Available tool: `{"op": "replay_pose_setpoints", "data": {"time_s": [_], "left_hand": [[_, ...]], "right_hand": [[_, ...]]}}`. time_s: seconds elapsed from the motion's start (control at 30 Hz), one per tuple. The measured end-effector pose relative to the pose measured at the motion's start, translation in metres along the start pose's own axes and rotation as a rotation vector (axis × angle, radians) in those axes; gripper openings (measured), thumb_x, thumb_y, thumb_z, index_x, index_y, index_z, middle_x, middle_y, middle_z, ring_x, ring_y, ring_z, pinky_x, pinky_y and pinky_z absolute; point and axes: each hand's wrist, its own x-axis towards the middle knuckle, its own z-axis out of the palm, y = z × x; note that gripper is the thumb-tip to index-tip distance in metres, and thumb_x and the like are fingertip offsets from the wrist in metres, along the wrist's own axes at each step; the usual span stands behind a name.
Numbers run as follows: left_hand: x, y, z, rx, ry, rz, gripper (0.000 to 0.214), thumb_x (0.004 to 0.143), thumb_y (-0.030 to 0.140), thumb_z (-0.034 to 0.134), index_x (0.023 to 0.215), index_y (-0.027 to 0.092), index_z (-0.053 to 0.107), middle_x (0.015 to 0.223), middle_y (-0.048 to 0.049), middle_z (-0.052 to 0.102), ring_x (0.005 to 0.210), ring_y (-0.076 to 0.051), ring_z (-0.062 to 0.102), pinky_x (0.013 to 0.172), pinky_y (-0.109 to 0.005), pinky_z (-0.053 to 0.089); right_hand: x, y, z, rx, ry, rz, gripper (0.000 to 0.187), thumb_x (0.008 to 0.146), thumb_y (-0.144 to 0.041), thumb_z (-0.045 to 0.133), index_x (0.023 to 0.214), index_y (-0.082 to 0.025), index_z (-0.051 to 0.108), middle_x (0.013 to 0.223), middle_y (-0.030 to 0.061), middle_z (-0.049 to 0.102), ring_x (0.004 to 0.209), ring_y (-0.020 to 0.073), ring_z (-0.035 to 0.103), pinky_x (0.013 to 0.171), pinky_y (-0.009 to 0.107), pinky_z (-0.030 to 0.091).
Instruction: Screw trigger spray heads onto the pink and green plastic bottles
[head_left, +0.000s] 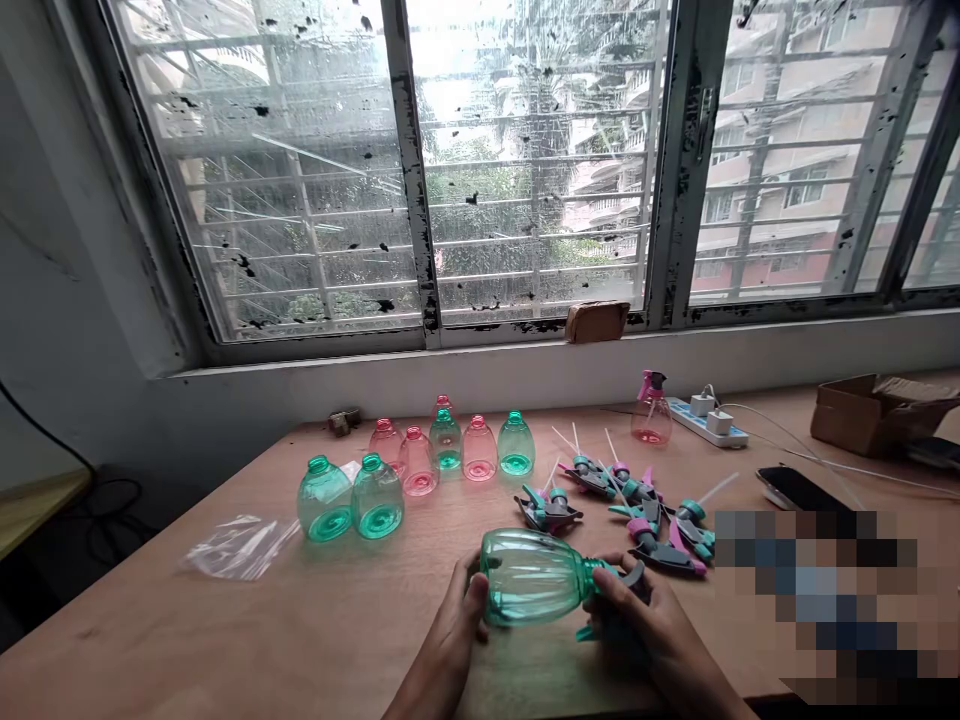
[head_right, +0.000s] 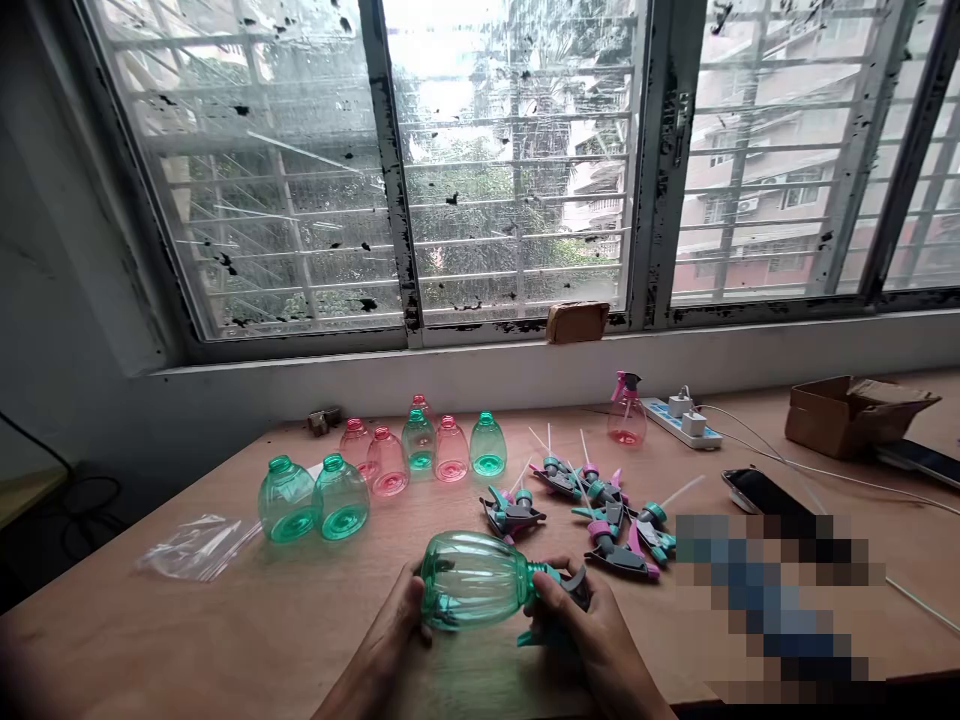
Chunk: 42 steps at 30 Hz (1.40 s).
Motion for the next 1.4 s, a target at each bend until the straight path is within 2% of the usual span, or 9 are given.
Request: {"op": "replay_pose_setpoints", "data": {"time_s": [0.1, 0.2, 0.43, 0.57, 0.7, 0.83, 0.93, 1.17, 1.4], "left_hand": [[0.002, -0.004, 0.017, -0.048, 0.062, -0.034, 0.089, 0.08, 0.08, 0.046, 0.14, 0.015, 0.04, 0.078, -0.0013, 0.061, 0.065, -0.018, 0.057, 0.067, -0.029, 0.046], [0.004, -0.007, 0.036, -0.109, 0.108, -0.069, 0.09, 0.082, 0.081, 0.039, 0.143, 0.015, 0.035, 0.076, -0.0001, 0.059, 0.063, -0.018, 0.057, 0.067, -0.03, 0.047], [0.007, -0.001, 0.07, -0.175, 0.188, -0.087, 0.077, 0.086, 0.074, 0.043, 0.141, 0.019, 0.041, 0.099, -0.005, 0.067, 0.072, -0.018, 0.06, 0.074, -0.028, 0.049], [0.006, 0.006, 0.08, -0.192, 0.243, -0.055, 0.071, 0.089, 0.07, 0.043, 0.139, 0.019, 0.043, 0.113, -0.0087, 0.067, 0.092, -0.024, 0.064, 0.082, -0.03, 0.048], [0.006, 0.007, 0.082, -0.19, 0.267, -0.036, 0.069, 0.089, 0.068, 0.045, 0.138, 0.019, 0.044, 0.127, -0.0118, 0.063, 0.106, -0.028, 0.062, 0.088, -0.031, 0.047], [0.006, 0.002, 0.081, -0.205, 0.258, -0.01, 0.073, 0.088, 0.07, 0.045, 0.14, 0.019, 0.042, 0.132, -0.0131, 0.061, 0.108, -0.03, 0.063, 0.089, -0.033, 0.047], [0.008, 0.0, 0.08, -0.198, 0.252, -0.018, 0.078, 0.088, 0.071, 0.043, 0.145, 0.018, 0.036, 0.132, -0.0143, 0.06, 0.11, -0.031, 0.063, 0.089, -0.034, 0.047], [0.006, -0.001, 0.08, -0.214, 0.247, -0.001, 0.08, 0.087, 0.072, 0.045, 0.144, 0.017, 0.037, 0.133, -0.0143, 0.06, 0.108, -0.03, 0.064, 0.085, -0.031, 0.049], [0.008, 0.004, 0.071, -0.258, 0.158, -0.022, 0.069, 0.091, 0.063, 0.046, 0.142, 0.018, 0.038, 0.129, -0.0149, 0.062, 0.099, -0.029, 0.067, 0.079, -0.034, 0.052]], "right_hand": [[0.0, -0.001, 0.0, 0.005, 0.007, -0.016, 0.037, 0.072, -0.047, 0.082, 0.087, -0.016, 0.067, 0.058, -0.0006, 0.07, 0.051, 0.0158, 0.062, 0.052, 0.028, 0.054], [0.0, -0.002, -0.002, -0.006, 0.026, -0.036, 0.037, 0.073, -0.047, 0.082, 0.087, -0.017, 0.066, 0.06, -0.0003, 0.072, 0.052, 0.0157, 0.064, 0.052, 0.026, 0.054], [-0.001, -0.011, -0.009, 0.047, 0.124, -0.045, 0.033, 0.075, -0.042, 0.083, 0.089, -0.019, 0.065, 0.06, -0.004, 0.069, 0.057, 0.0142, 0.063, 0.054, 0.023, 0.058], [-0.001, -0.012, -0.012, 0.041, 0.104, -0.037, 0.029, 0.078, -0.041, 0.081, 0.088, -0.02, 0.065, 0.062, -0.0044, 0.068, 0.059, 0.0138, 0.063, 0.056, 0.023, 0.06], [0.002, -0.007, -0.017, 0.058, 0.096, -0.017, 0.028, 0.077, -0.04, 0.082, 0.09, -0.022, 0.065, 0.064, -0.0063, 0.069, 0.058, 0.0132, 0.064, 0.057, 0.021, 0.06], [0.005, -0.002, -0.022, 0.059, 0.108, 0.013, 0.03, 0.072, -0.04, 0.085, 0.088, -0.024, 0.066, 0.063, -0.0065, 0.07, 0.057, 0.0157, 0.065, 0.056, 0.025, 0.062], [0.007, -0.001, -0.024, 0.061, 0.104, 0.022, 0.03, 0.07, -0.041, 0.086, 0.085, -0.024, 0.067, 0.061, -0.0065, 0.069, 0.055, 0.015, 0.064, 0.054, 0.024, 0.061], [0.008, 0.0, -0.026, 0.066, 0.097, 0.022, 0.031, 0.072, -0.041, 0.086, 0.087, -0.022, 0.066, 0.062, -0.0044, 0.069, 0.057, 0.0147, 0.065, 0.055, 0.023, 0.061], [0.006, -0.001, -0.025, 0.05, 0.094, 0.027, 0.032, 0.071, -0.041, 0.086, 0.088, -0.021, 0.067, 0.062, -0.0033, 0.071, 0.058, 0.0166, 0.067, 0.054, 0.024, 0.059]]}}
